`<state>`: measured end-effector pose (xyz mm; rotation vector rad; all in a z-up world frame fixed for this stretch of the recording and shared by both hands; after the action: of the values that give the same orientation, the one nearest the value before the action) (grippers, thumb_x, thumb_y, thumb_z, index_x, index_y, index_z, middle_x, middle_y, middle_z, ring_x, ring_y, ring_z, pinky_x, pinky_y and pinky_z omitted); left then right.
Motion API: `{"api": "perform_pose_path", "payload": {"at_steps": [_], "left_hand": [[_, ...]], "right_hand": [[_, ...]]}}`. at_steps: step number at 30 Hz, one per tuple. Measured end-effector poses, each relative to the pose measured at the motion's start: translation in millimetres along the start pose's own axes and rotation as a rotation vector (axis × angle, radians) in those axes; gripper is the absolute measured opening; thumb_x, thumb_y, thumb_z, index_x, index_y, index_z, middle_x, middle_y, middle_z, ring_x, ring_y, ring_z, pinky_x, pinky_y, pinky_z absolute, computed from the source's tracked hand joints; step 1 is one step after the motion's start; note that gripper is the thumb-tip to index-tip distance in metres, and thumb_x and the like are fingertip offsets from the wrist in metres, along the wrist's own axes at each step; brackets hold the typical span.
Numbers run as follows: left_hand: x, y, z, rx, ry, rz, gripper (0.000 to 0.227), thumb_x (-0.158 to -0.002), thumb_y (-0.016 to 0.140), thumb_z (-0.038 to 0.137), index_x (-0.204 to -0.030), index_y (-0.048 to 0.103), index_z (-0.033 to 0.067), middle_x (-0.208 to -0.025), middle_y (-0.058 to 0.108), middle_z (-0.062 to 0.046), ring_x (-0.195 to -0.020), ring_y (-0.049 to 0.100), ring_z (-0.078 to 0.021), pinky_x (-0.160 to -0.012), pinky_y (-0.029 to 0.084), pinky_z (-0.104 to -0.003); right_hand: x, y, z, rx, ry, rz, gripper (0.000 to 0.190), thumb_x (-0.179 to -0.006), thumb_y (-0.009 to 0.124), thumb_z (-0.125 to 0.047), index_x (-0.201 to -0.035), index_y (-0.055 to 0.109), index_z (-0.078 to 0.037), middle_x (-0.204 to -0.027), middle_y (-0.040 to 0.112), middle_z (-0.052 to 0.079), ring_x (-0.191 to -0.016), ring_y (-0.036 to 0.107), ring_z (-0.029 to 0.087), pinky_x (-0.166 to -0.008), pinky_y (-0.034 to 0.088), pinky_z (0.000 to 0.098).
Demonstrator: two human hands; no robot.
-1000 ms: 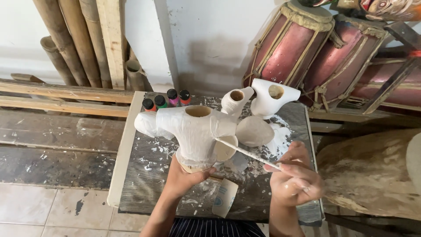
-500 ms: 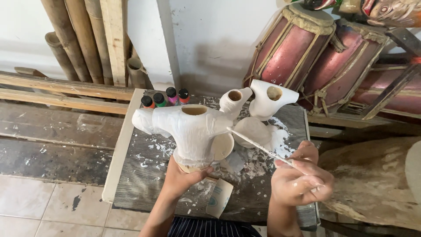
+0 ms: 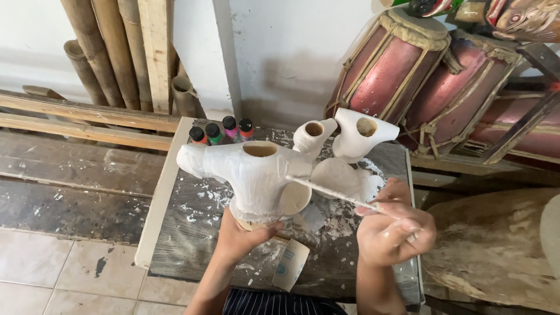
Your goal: Applying white material to a sculpture part using a thin stick
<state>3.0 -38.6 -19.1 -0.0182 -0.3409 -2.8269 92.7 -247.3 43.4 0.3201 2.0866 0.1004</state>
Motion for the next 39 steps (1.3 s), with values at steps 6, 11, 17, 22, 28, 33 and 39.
{"api": "perform_pose_path", "payload": {"at_steps": [6, 11, 17, 22, 28, 33, 39], "left_hand": [[-3.1, -4.1, 3.7, -0.089, 0.011, 0.014, 0.052, -0.06, 0.093, 0.015, -0.106, 0.072, 0.0027, -0.099, 0.08, -0.009, -0.091, 0.072, -0.017, -0.077, 0.06, -0.033], [-5.4, -8.3, 2.1, -0.064, 0.029, 0.022, 0.058, -0.061, 0.093, 0.016, -0.112, 0.07, 0.0002, -0.103, 0.079, -0.011, -0.095, 0.072, -0.0188, -0.08, 0.059, -0.033], [-9.6, -13.6, 0.9, -0.134, 0.009, 0.03, 0.053, -0.059, 0.094, 0.019, -0.105, 0.071, 0.0023, -0.097, 0.079, -0.007, -0.091, 0.068, -0.0142, -0.077, 0.057, -0.032], [-11.0, -14.7, 4.2, -0.112, -0.008, 0.023, 0.056, -0.058, 0.094, 0.017, -0.107, 0.071, 0.0014, -0.098, 0.079, -0.008, -0.09, 0.069, -0.0144, -0.076, 0.058, -0.032], [-14.1, -14.8, 11.5, -0.06, 0.047, -0.033, 0.059, -0.061, 0.093, 0.018, -0.111, 0.067, 0.0016, -0.102, 0.078, -0.01, -0.094, 0.07, -0.0174, -0.079, 0.059, -0.034], [-18.6, -17.8, 8.0, -0.09, 0.056, -0.016, 0.045, -0.061, 0.094, 0.016, -0.095, 0.067, 0.0045, -0.081, 0.071, -0.002, -0.075, 0.06, -0.0113, -0.062, 0.052, -0.03], [-20.8, -17.1, 18.7, -0.119, 0.046, -0.045, 0.047, -0.06, 0.091, 0.02, -0.098, 0.069, 0.0027, -0.088, 0.077, -0.006, -0.081, 0.067, -0.0141, -0.068, 0.056, -0.031]], "right_hand": [[-7.1, 1.5, 7.1, -0.003, -0.018, 0.069, 0.033, -0.113, 0.047, -0.034, -0.093, 0.051, -0.007, -0.052, 0.047, 0.012, -0.052, 0.054, 0.028, -0.084, 0.052, 0.0474], [-2.2, 1.3, -5.2, 0.033, -0.063, -0.038, 0.036, -0.113, 0.043, -0.036, -0.091, 0.052, -0.009, -0.048, 0.053, 0.017, -0.061, 0.052, 0.023, -0.099, 0.051, 0.0498], [-8.7, 12.9, 5.2, 0.03, -0.03, 0.043, 0.031, -0.114, 0.043, -0.031, -0.096, 0.051, -0.008, -0.054, 0.054, 0.019, -0.054, 0.054, 0.023, -0.095, 0.052, 0.0456], [0.9, 12.8, -1.9, 0.02, -0.047, -0.012, 0.031, -0.113, 0.044, -0.033, -0.096, 0.055, -0.009, -0.052, 0.054, 0.013, -0.06, 0.056, 0.022, -0.094, 0.051, 0.0436], [10.3, 6.7, -7.6, 0.066, -0.147, -0.044, 0.034, -0.115, 0.041, -0.035, -0.097, 0.056, -0.011, -0.053, 0.058, 0.009, -0.067, 0.057, 0.021, -0.096, 0.052, 0.0467], [9.5, 6.1, -17.4, 0.128, -0.221, -0.144, 0.035, -0.116, 0.038, -0.036, -0.095, 0.053, -0.013, -0.054, 0.063, 0.003, -0.07, 0.056, 0.017, -0.091, 0.049, 0.0442], [4.6, 14.5, -0.9, 0.014, -0.097, -0.019, 0.03, -0.115, 0.044, -0.035, -0.098, 0.056, -0.013, -0.05, 0.051, 0.008, -0.063, 0.058, 0.021, -0.093, 0.053, 0.0414]]}}
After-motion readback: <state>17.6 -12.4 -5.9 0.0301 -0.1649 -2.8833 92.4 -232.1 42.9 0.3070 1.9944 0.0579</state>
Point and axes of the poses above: each hand's wrist, its own x-axis away from the middle knuckle, its own y-axis out of the palm, z = x × y, the point moved 1 cm from there along -x, towards the middle knuckle
